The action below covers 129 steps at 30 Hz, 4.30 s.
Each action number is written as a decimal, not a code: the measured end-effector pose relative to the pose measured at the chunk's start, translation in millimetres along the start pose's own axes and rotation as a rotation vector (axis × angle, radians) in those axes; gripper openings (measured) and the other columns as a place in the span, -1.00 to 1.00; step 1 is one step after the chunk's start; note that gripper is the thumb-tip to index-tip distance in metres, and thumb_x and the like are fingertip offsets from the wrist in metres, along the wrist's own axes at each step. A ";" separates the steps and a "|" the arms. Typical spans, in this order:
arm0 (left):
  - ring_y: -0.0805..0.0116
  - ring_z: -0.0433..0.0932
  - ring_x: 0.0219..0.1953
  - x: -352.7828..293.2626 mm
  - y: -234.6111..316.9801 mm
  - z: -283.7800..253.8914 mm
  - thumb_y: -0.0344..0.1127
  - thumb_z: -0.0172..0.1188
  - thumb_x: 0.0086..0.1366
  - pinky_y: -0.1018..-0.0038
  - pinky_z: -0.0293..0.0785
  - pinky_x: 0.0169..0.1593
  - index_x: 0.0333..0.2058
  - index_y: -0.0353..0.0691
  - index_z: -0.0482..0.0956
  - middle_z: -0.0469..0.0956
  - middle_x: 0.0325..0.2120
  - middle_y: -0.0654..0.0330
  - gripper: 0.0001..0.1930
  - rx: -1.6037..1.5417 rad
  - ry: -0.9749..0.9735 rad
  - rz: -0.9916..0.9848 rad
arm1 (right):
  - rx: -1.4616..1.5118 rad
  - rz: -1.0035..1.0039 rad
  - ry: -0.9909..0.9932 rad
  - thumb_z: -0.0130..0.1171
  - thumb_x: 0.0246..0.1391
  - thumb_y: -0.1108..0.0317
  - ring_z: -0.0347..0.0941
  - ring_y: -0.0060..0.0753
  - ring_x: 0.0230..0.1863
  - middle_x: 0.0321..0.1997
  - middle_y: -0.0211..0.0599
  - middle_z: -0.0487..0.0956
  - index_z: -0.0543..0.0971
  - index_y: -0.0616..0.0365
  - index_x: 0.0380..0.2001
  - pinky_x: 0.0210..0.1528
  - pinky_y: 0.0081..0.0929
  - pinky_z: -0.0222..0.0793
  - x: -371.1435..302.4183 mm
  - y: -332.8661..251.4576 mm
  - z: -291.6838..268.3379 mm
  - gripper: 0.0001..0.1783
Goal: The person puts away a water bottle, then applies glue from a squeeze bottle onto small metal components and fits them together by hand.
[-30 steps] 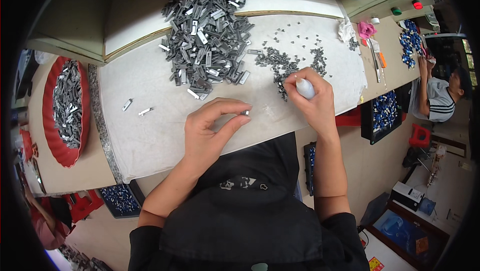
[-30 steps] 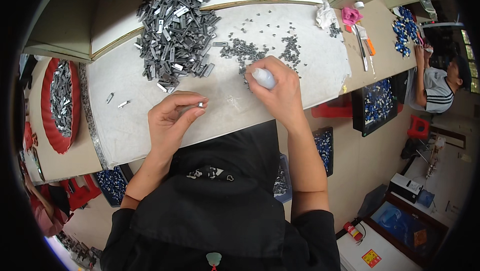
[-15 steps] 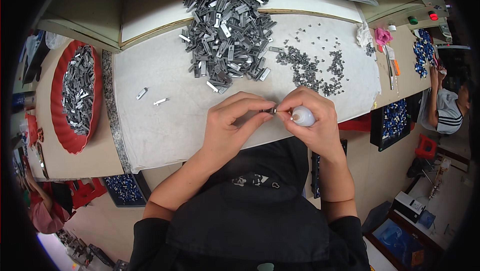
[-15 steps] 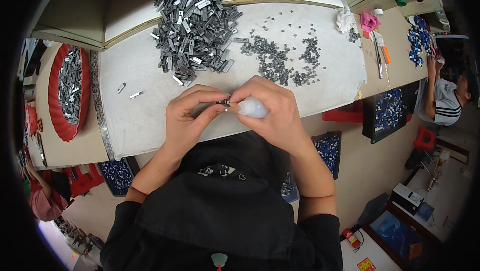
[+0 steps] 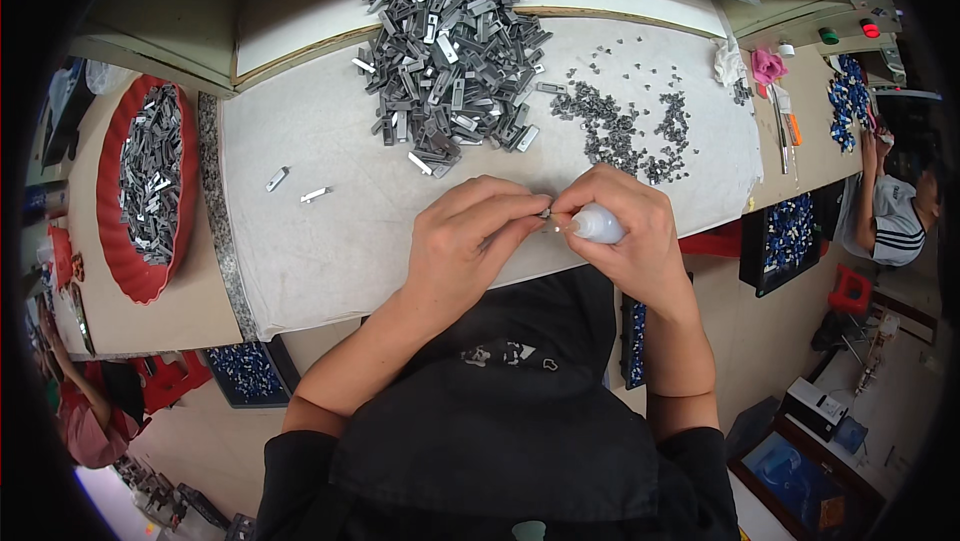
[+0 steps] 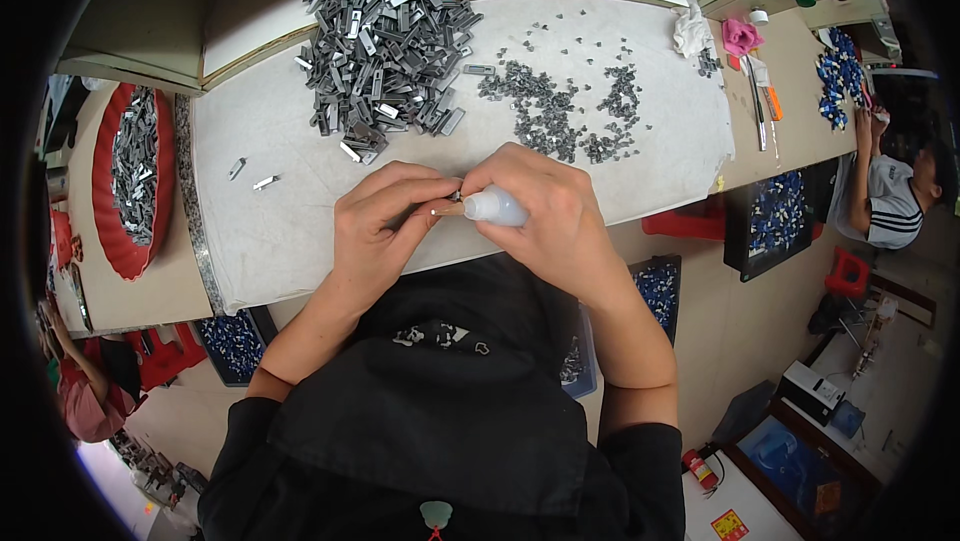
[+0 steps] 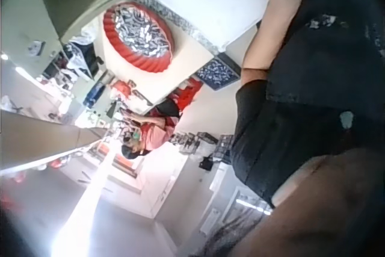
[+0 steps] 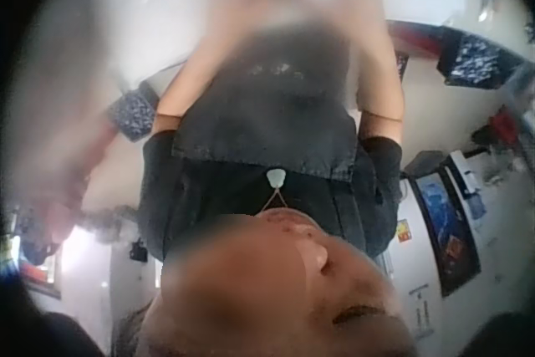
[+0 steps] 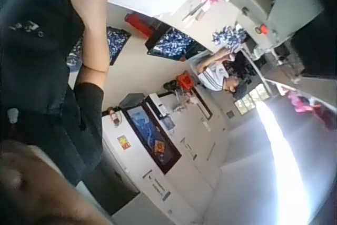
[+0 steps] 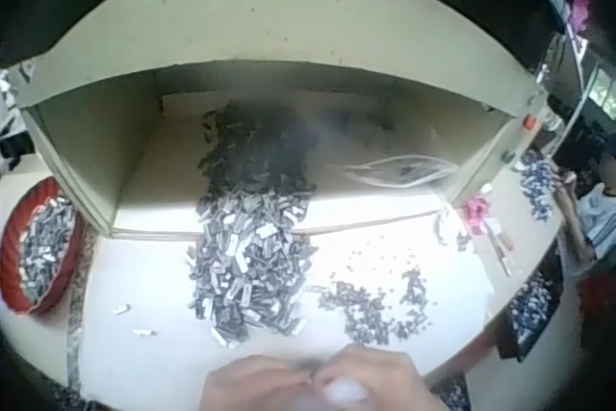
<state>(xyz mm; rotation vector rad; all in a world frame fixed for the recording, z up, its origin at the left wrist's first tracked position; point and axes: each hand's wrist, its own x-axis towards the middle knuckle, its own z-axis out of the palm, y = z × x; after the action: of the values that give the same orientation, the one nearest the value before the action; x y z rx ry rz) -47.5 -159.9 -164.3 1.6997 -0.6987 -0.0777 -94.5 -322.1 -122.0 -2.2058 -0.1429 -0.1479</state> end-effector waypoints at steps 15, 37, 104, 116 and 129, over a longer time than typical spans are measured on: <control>0.37 0.49 -0.51 -2.0 -3.1 0.0 -0.61 0.18 -0.13 0.55 0.40 -0.48 -0.44 -0.29 0.55 0.50 -0.52 0.18 -0.81 0.063 -0.012 0.056 | -0.066 -0.058 -0.024 0.20 -0.36 0.54 0.41 -0.22 -0.51 -0.55 -0.26 0.44 0.45 0.21 -0.52 -0.51 -0.47 0.29 1.5 -4.4 4.9 -0.80; 0.42 0.54 -0.39 -4.8 -1.9 -2.7 -0.53 0.12 0.04 0.58 0.46 -0.32 -0.40 -0.33 0.53 0.55 -0.40 0.13 -0.90 -0.410 0.017 -0.162 | 0.743 0.394 0.354 0.12 -0.10 0.55 0.33 -0.70 -0.44 -0.46 -0.40 0.50 0.49 0.28 -0.44 -0.37 -0.72 0.23 -21.5 -6.6 44.4 -0.92; 0.40 0.52 -0.42 -2.8 2.1 -2.3 -0.61 0.13 -0.01 0.62 0.43 -0.42 -0.39 -0.35 0.55 0.53 -0.42 0.10 -0.84 0.036 0.011 0.053 | 0.458 0.300 0.611 0.16 -0.17 0.61 0.36 -0.73 -0.48 -0.52 -0.42 0.51 0.48 0.25 -0.51 -0.42 -0.76 0.28 -23.8 -10.2 63.5 -0.91; 0.38 0.51 -0.41 2.7 3.9 -1.9 -0.61 0.12 -0.01 0.59 0.40 -0.36 -0.41 -0.37 0.54 0.52 -0.46 0.10 -0.86 -0.021 -0.054 -0.069 | 0.264 0.355 0.551 0.14 -0.17 0.57 0.37 -0.71 -0.48 -0.55 -0.38 0.51 0.48 0.23 -0.53 -0.41 -0.73 0.28 -21.8 -8.2 57.1 -0.93; 0.38 0.53 -0.48 -2.8 4.3 5.3 -0.56 0.19 -0.03 0.58 0.41 -0.42 -0.41 -0.35 0.52 0.54 -0.47 0.13 -0.86 -0.012 0.017 -0.136 | 0.435 0.317 0.570 0.13 -0.12 0.53 0.37 -0.69 -0.47 -0.53 -0.39 0.49 0.43 0.23 -0.50 -0.41 -0.71 0.28 -25.7 -1.8 60.2 -0.91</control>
<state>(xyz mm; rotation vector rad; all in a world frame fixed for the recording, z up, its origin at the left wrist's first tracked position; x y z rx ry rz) -53.7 -163.5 -162.7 1.7331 -0.5683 -0.1627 -116.8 -273.9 -160.4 -1.6534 0.4487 -0.5073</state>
